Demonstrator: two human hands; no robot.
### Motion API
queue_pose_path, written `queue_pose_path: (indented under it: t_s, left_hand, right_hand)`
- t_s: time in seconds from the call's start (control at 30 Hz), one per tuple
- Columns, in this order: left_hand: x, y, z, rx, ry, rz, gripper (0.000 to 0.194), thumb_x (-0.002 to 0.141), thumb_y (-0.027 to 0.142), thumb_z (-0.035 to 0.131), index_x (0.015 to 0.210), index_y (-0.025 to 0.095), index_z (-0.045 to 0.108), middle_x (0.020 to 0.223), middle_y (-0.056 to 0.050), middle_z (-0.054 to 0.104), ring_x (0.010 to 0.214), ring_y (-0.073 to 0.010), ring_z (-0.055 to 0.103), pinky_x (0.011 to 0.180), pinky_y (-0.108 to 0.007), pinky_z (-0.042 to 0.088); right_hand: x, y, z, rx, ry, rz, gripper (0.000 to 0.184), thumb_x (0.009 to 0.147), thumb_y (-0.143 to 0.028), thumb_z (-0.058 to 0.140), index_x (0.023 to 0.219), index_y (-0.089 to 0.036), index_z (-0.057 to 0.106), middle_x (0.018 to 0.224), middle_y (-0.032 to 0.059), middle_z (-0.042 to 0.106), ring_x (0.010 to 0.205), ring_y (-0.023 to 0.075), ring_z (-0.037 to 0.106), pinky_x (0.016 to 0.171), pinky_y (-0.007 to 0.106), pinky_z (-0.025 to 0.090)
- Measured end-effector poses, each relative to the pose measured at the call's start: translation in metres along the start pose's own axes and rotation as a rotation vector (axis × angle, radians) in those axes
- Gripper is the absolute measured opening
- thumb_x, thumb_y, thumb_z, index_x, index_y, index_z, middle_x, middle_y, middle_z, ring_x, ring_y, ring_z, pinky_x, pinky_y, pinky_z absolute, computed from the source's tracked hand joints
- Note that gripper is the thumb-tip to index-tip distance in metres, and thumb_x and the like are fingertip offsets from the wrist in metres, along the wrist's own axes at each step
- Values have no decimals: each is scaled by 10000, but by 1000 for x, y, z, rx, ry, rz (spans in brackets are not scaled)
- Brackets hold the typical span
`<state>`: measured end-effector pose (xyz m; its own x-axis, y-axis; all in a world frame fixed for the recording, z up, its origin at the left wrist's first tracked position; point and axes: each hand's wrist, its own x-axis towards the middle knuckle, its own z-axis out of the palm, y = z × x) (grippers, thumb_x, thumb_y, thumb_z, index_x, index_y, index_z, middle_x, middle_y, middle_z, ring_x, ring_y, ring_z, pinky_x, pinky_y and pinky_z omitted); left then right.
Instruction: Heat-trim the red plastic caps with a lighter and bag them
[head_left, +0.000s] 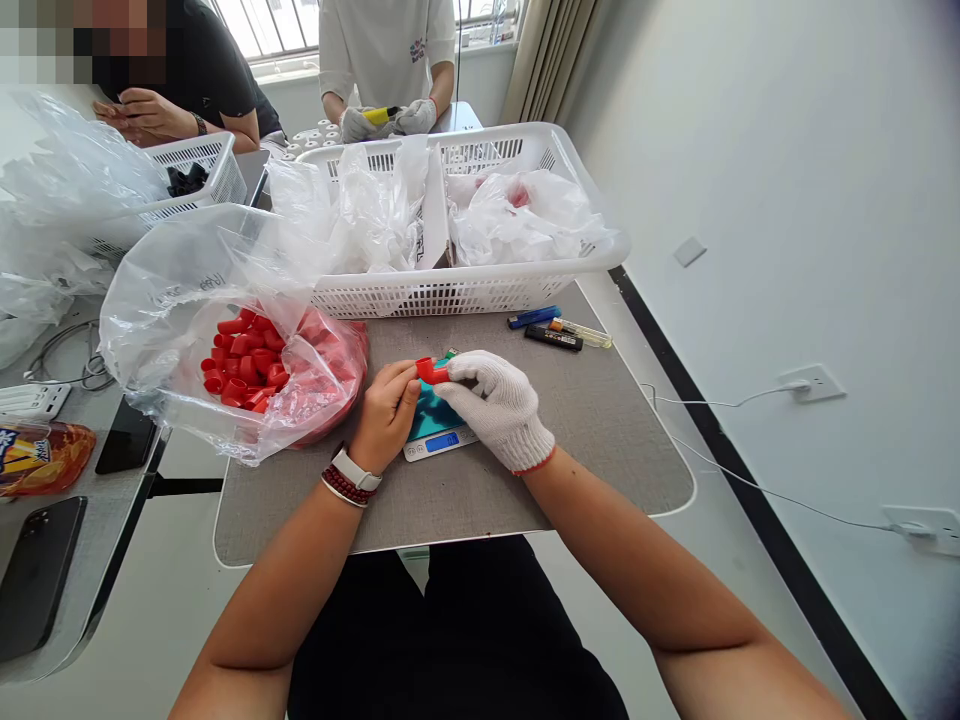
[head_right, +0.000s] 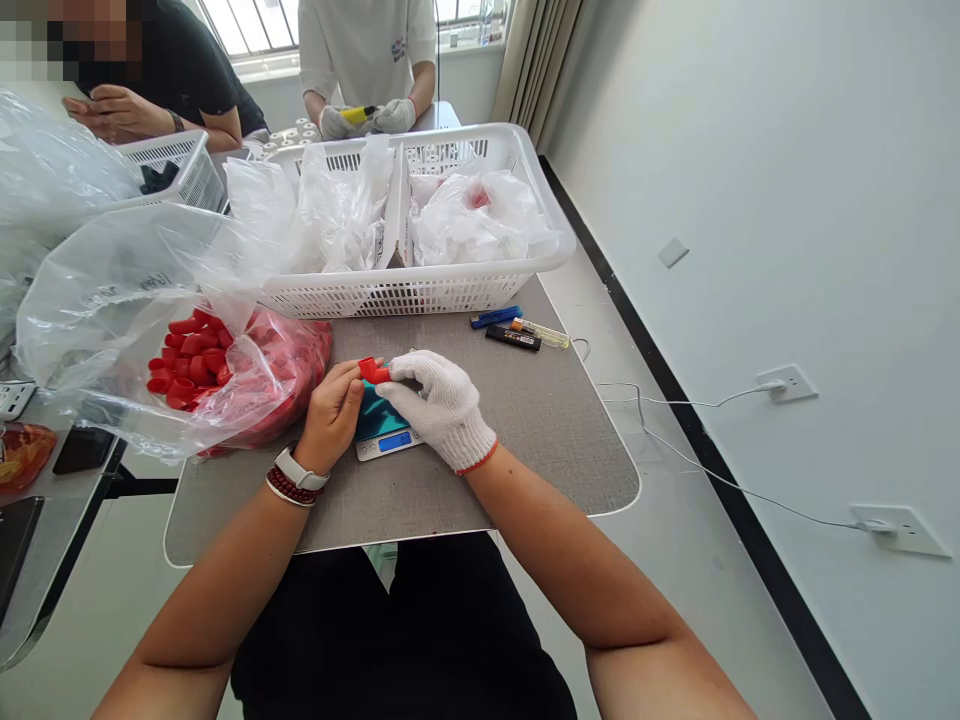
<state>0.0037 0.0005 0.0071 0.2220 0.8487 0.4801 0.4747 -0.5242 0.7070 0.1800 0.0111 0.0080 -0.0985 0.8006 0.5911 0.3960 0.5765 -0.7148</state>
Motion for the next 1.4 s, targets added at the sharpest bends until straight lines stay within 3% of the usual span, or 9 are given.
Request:
queue_pose_path:
  t_s: [0.1,0.23,0.5,0.67,0.87,0.97,1.07,1.17,1.4]
  left_hand:
    - [0,-1,-2,144,0,116,422,1037,401,349,1241,185,648,1282,-138,628,1216,-237,560,1059,-452,446]
    - [0,-1,-3,271,10,196,417,1039,372,348,1310,203,615,1369,-134,577,1310,-246,493,1117,-484,396]
    - [-2,0,-5,284,-8,197,415,1038,383,339,1277,211,631,1395,-123,566,1347,-261,475,1122,-502,399]
    - [-2,5,-5,178,30,158,307,1026,396,389,1108,206,616,1339,-119,619,1334,-250,505,1112,-511,416]
    - [-5,10,-3,-15,199,-53,195,967,365,556,1073,228,467,940,-34,708,1004,-200,701,1018,-486,479]
    - [-6,11,-1,-46,167,-122,225,937,328,601,1092,232,469,800,10,681,823,-175,723,971,-456,497]
    - [-7,10,0,-199,119,-178,257,951,326,558,1151,228,430,667,62,635,648,-139,688,741,-339,552]
    - [-7,7,-1,-247,81,-224,212,971,355,518,1125,216,472,610,70,620,567,-113,635,602,-249,502]
    - [-9,8,0,-408,71,-293,399,1010,504,396,1187,184,555,543,60,581,519,-119,629,574,-239,500]
  right_hand:
    - [1,4,1,105,90,127,102,852,-301,660,850,-200,645,887,37,707,820,164,674,792,333,571]
    - [3,9,-3,126,210,239,121,853,-308,656,890,-193,649,942,44,702,873,169,672,832,347,572]
    - [2,14,-5,8,145,145,127,863,-327,657,900,-206,651,932,36,693,852,176,659,823,368,564]
    - [1,18,-5,-23,164,138,142,869,-342,658,910,-207,647,949,45,693,861,183,662,816,370,566]
    - [2,17,-6,-31,162,131,134,871,-328,658,910,-201,654,944,42,695,860,180,663,814,363,563]
    - [3,16,-7,-45,155,101,117,868,-313,663,900,-201,652,930,39,698,861,180,666,811,356,560]
    - [3,17,-7,-49,152,68,97,868,-297,667,894,-204,658,921,36,699,862,178,665,807,344,554]
    - [2,17,-7,-73,139,48,94,872,-298,660,898,-208,661,922,36,698,858,177,661,806,342,548]
    - [4,13,-7,-67,129,-38,58,865,-254,663,874,-204,634,892,32,694,838,170,657,787,331,540]
